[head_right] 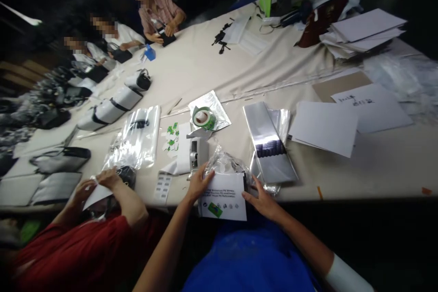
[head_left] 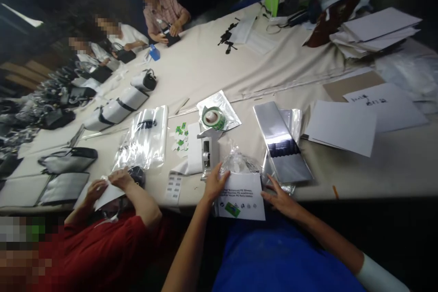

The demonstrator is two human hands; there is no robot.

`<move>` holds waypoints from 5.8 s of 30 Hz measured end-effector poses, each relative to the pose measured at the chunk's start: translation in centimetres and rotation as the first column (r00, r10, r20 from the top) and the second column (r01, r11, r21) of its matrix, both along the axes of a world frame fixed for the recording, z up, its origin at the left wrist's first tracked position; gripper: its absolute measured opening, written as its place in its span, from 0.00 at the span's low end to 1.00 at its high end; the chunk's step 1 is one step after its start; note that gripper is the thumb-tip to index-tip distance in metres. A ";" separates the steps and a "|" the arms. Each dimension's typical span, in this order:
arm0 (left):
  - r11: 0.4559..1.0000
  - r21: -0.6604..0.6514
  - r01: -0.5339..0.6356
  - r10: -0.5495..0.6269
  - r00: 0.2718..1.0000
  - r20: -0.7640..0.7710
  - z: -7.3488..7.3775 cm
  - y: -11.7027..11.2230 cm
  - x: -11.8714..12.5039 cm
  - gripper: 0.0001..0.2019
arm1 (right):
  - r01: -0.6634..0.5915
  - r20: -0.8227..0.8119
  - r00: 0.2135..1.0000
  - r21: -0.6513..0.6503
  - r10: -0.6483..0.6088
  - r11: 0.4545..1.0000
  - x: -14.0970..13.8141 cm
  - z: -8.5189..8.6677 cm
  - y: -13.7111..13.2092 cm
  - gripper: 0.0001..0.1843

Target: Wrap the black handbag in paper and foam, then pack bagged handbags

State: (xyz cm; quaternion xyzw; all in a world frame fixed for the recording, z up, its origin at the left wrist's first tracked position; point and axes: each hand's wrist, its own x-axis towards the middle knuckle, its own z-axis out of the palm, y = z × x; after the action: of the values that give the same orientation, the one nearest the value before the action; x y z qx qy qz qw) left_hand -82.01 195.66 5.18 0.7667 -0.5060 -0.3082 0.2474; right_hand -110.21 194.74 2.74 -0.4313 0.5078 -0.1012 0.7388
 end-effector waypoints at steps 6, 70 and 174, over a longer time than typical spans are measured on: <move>0.986 -0.123 -0.114 0.122 0.991 0.060 -1.1 -0.8 -1.8 0.18 | 0.027 -0.092 0.995 -0.128 -0.039 0.991 4.3 -0.8 -0.6 0.44; 0.842 -0.413 -0.347 0.329 0.937 -0.117 -3.1 -9.8 -0.9 0.20 | -0.743 -0.687 0.659 -0.658 0.306 0.122 16.5 -0.8 -17.1 0.09; 0.916 -0.235 0.325 -0.204 0.882 0.424 -3.3 -9.9 -2.0 0.05 | -0.676 -0.597 0.715 -0.722 0.363 0.145 9.6 2.1 -17.9 0.13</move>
State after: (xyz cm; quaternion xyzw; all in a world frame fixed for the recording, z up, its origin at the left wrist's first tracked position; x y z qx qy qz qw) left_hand -84.00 185.78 1.90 0.6889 -0.6867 -0.1000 0.2094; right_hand -100.58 176.86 4.80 -0.9208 0.2753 -0.0363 0.2740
